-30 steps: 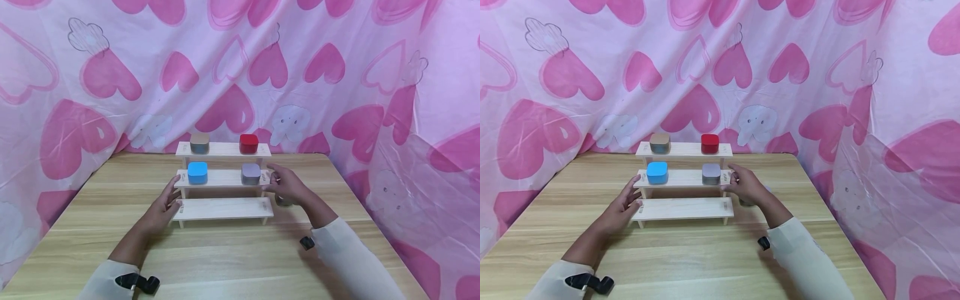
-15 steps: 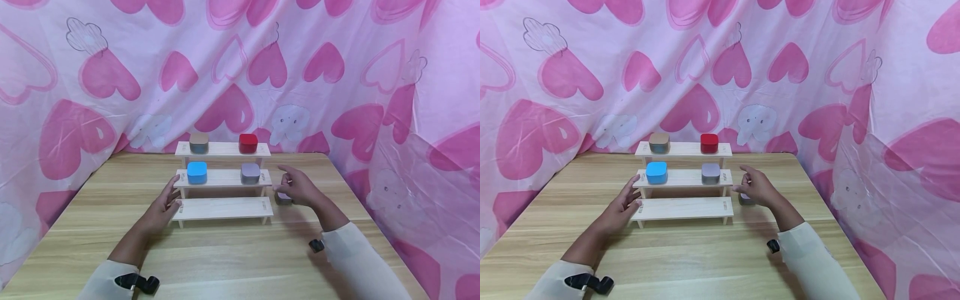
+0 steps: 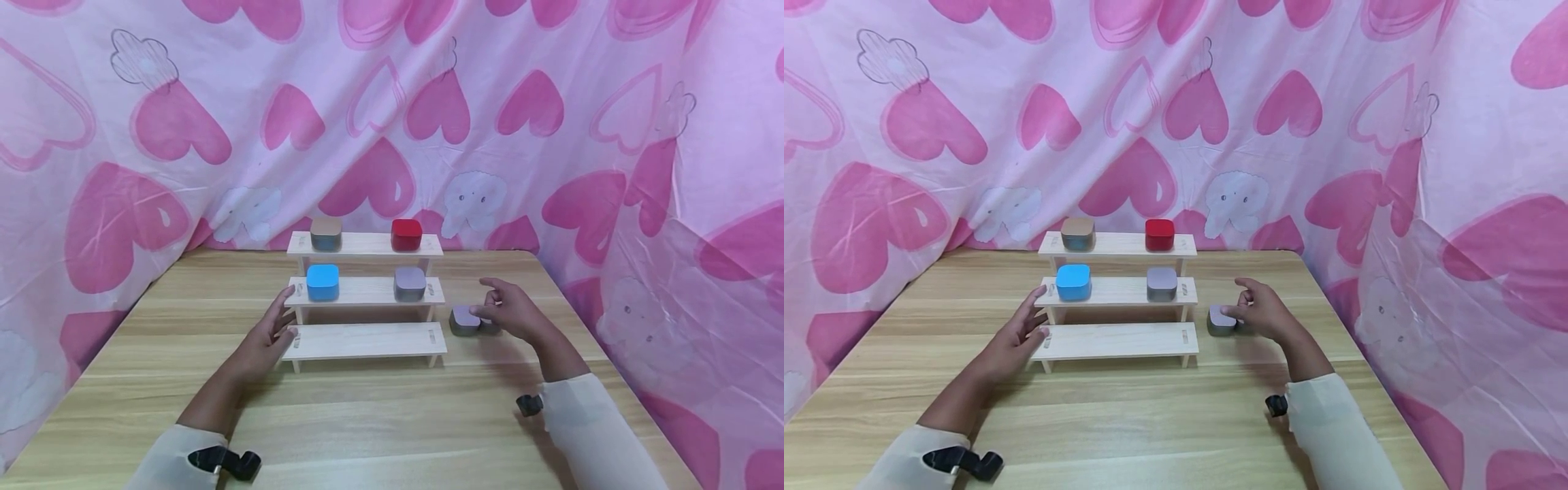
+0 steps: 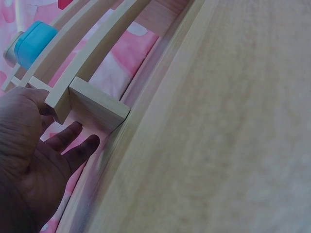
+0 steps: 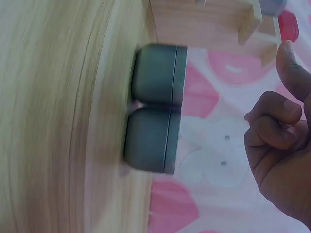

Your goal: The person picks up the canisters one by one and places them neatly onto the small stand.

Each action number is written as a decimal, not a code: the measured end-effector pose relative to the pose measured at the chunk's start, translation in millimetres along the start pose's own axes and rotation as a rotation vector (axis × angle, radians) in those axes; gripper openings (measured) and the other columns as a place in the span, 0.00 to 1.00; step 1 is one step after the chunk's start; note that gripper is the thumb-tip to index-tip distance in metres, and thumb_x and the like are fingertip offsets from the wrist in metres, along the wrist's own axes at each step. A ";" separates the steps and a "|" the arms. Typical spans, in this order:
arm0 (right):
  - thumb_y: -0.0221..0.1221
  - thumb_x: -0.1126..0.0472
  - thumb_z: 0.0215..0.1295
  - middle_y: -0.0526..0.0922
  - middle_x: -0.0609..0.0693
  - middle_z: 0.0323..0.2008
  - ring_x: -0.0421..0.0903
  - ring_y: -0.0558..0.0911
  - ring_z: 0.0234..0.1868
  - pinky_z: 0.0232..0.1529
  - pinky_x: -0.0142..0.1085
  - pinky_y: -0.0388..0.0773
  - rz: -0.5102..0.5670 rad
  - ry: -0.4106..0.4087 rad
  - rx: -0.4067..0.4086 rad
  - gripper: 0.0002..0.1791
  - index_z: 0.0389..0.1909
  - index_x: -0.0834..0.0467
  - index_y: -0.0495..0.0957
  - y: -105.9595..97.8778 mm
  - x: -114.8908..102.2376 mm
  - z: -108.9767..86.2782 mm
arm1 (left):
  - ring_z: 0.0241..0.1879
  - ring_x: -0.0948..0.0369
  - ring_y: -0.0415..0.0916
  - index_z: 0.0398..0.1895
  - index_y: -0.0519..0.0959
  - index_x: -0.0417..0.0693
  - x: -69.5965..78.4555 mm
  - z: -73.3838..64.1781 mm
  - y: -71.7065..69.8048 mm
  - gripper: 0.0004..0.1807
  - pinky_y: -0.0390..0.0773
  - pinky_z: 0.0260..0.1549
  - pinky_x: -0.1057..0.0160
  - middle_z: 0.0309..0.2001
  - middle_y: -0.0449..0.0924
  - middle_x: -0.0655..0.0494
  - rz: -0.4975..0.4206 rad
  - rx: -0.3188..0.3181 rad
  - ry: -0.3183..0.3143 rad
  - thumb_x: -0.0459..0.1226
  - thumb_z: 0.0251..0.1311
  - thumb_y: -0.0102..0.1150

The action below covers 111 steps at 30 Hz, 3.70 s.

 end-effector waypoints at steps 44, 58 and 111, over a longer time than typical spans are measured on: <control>0.67 0.59 0.76 0.65 0.43 0.18 0.41 0.63 0.17 0.19 0.32 0.63 0.239 0.129 -0.123 0.44 0.87 0.57 0.57 -12.7 95.1 -7.1 | 0.87 0.35 0.52 0.88 0.36 0.88 -3.4 0.7 1.3 0.45 0.60 0.80 0.29 0.91 0.42 0.47 -0.003 -0.004 -0.056 0.40 0.86 0.49; 0.72 0.62 0.70 0.64 0.42 0.18 0.40 0.62 0.19 0.19 0.32 0.60 0.247 0.149 -0.197 0.49 0.87 0.57 0.57 -6.9 102.7 -1.6 | 0.86 0.34 0.53 0.88 0.36 0.87 -0.2 0.4 0.7 0.47 0.61 0.79 0.29 0.91 0.42 0.44 -0.004 -0.004 -0.040 0.37 0.85 0.50; 0.71 0.62 0.72 0.69 0.43 0.24 0.44 0.70 0.29 0.30 0.33 0.69 0.203 0.165 -0.124 0.36 0.78 0.57 0.70 -7.2 106.5 1.3 | 0.86 0.33 0.54 0.89 0.37 0.84 0.4 -0.4 1.6 0.46 0.61 0.79 0.31 0.90 0.44 0.41 -0.015 -0.007 -0.001 0.35 0.86 0.48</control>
Point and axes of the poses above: each hand's wrist, its own z-axis towards the middle knuckle, its own y-axis out of the palm, x = y × z, the point moved 7 cm from there along z, towards the middle knuckle
